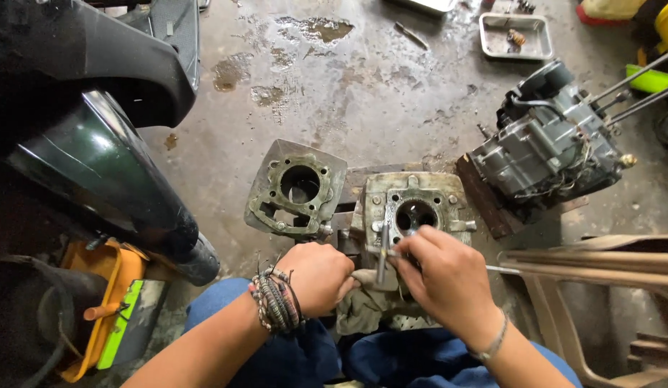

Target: Cleaning carbon deposits from a motorcycle cylinder head using a metal pick and a cloth

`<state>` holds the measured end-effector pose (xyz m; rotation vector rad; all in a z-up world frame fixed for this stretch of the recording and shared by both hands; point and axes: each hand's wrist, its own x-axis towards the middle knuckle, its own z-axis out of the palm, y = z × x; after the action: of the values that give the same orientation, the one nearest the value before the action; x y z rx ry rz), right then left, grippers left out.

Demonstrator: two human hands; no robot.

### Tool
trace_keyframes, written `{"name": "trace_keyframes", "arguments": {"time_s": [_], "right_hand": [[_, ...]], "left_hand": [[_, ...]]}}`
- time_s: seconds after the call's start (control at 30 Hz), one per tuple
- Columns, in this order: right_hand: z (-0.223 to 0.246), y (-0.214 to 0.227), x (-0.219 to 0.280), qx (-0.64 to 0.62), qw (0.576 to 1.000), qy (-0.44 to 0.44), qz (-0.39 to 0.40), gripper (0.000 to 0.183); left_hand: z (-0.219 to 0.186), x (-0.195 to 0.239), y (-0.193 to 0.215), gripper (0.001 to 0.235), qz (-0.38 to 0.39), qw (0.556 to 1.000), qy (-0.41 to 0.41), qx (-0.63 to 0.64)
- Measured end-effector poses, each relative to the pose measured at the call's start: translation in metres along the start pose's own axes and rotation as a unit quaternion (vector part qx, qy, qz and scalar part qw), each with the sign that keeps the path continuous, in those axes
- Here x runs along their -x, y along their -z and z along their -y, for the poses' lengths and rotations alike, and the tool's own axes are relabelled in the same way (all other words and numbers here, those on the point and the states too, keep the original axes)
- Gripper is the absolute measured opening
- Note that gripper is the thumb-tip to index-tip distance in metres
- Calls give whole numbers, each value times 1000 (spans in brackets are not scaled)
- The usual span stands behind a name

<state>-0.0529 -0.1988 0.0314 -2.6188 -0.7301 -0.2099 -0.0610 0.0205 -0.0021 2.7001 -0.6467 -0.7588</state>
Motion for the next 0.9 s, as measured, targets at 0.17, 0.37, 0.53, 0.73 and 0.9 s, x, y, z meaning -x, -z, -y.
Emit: {"name": "trace_keyframes", "arguments": {"time_s": [0.17,0.37,0.53,0.73,0.9], "right_hand": [[-6,3,9,7,999,13,34,10],[-42,12,31,16,991,-37,128,14],[-46,32,29,30,971,-156,181,13],[-30,7,25,-17,996,-34,80,16],[-45,25,30,9,988,-63,143,19]], "left_hand": [[2,2,1,30,-40,999,-10,3],[-11,2,2,27,-83,995,-47,-8],[-21,6,-5,23,-143,987,-77,10],[-14,5,-1,25,-135,988,-77,11],[-18,7,2,25,-134,988,-70,25]]}}
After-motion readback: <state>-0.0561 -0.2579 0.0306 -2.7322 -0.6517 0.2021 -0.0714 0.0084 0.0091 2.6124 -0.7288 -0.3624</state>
